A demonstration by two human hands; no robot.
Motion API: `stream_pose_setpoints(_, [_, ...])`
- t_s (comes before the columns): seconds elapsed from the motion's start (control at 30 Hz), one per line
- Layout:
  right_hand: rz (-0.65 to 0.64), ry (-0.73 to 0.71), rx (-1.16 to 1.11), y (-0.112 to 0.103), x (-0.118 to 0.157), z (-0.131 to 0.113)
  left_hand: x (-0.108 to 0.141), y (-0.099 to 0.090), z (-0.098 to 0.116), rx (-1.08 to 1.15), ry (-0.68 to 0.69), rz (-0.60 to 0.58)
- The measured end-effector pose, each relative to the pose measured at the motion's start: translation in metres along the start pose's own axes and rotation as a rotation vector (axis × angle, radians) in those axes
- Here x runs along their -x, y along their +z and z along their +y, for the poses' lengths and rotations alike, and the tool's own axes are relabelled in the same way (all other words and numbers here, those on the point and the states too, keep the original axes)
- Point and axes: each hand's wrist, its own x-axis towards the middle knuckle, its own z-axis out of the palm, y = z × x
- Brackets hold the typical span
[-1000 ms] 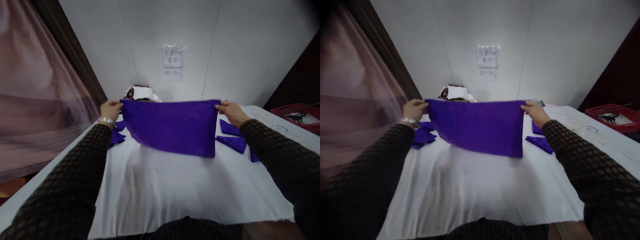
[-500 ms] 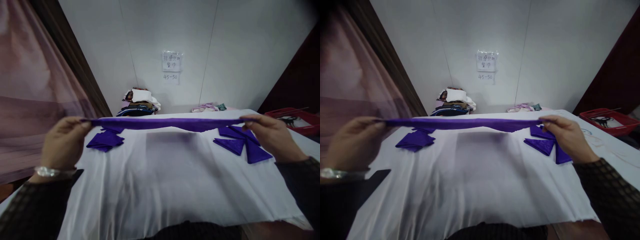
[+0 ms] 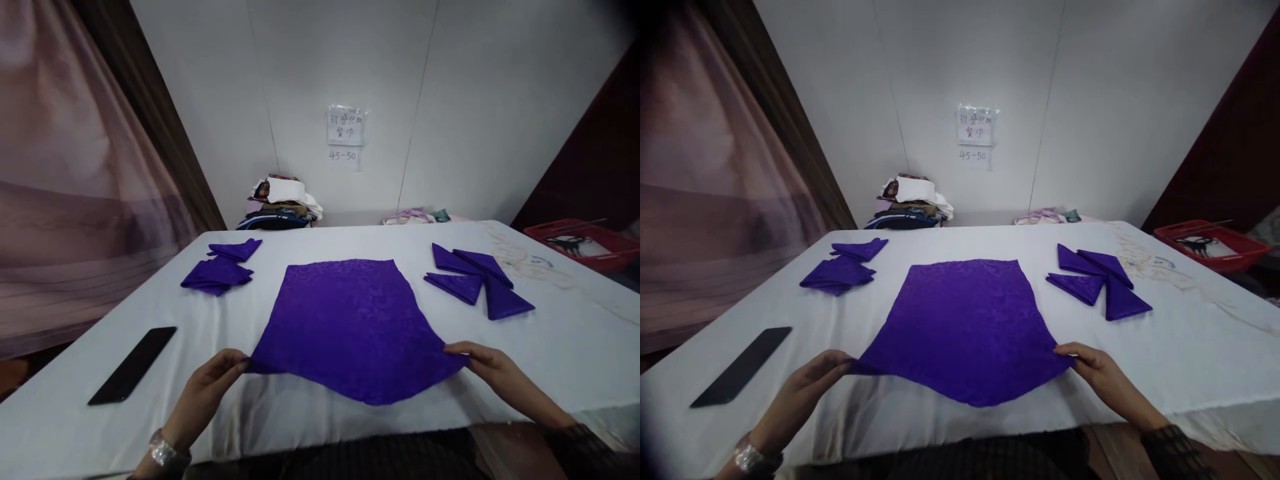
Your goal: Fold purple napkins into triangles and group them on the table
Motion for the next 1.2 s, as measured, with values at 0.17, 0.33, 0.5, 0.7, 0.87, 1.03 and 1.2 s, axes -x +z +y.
stream_pose_setpoints(0.17, [-0.121, 0.074, -0.103, -0.003, 0.008, -0.002, -0.001, -0.006, -0.006, -0.012, 0.005, 0.02])
stream_pose_setpoints(0.33, [-0.11, 0.112, -0.257, -0.01, -0.022, -0.004, -0.041, -0.003, -0.009, 0.071, -0.014, 0.123])
stream_pose_setpoints(0.5, [-0.035, 0.138, -0.375, -0.01, -0.091, 0.001, -0.11, 0.007, -0.027, 0.034, -0.101, 0.174])
stream_pose_setpoints(0.7, [0.101, 0.189, -0.109, 0.013, -0.174, 0.015, -0.18, 0.022, -0.057, -0.254, -0.217, 0.2])
stream_pose_setpoints(0.87, [0.158, 0.201, 0.095, 0.028, -0.217, 0.029, -0.208, 0.033, -0.059, -0.406, -0.217, 0.228])
stream_pose_setpoints(1.03, [0.166, 0.175, 0.289, 0.032, -0.241, 0.039, -0.223, 0.039, -0.063, -0.456, -0.223, 0.246])
stream_pose_setpoints(1.2, [0.166, 0.178, 0.415, 0.034, -0.247, 0.043, -0.231, 0.04, -0.074, -0.501, -0.219, 0.296])
